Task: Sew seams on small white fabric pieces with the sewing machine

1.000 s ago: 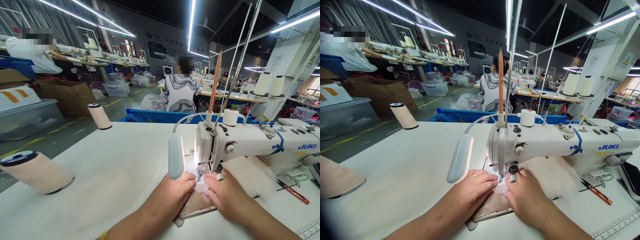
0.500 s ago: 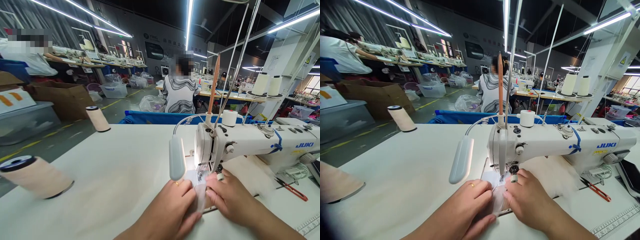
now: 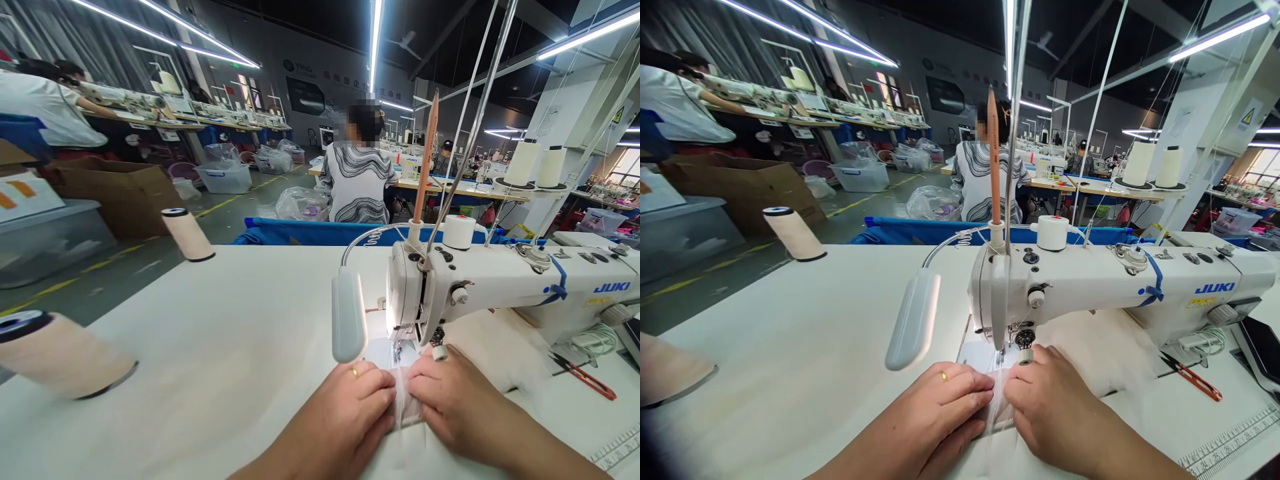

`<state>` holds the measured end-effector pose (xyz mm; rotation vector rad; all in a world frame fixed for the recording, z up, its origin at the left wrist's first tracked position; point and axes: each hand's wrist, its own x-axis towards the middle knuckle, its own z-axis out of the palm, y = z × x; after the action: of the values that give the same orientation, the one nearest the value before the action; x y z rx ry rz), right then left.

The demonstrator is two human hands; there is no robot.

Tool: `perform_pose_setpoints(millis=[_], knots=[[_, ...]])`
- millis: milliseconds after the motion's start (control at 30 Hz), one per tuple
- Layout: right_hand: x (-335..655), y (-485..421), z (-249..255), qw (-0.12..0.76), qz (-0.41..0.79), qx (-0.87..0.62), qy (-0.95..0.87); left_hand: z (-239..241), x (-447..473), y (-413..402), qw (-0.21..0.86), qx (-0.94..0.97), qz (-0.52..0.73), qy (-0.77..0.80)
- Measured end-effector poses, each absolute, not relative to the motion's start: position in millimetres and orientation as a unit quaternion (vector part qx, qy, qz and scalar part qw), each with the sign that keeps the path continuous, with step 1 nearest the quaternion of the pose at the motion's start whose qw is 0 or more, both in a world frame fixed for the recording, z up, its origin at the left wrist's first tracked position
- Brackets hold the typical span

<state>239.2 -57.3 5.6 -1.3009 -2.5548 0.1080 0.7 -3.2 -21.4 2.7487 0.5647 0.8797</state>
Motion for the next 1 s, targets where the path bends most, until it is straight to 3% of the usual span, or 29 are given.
perform_pose_setpoints(millis=[1000], knots=[[238.1, -54.9, 5.8, 0.153, 0.052, -0.476, -0.864, -32.4, 6.2, -1.4, 0.026, 0.921, 0.333, 0.2]])
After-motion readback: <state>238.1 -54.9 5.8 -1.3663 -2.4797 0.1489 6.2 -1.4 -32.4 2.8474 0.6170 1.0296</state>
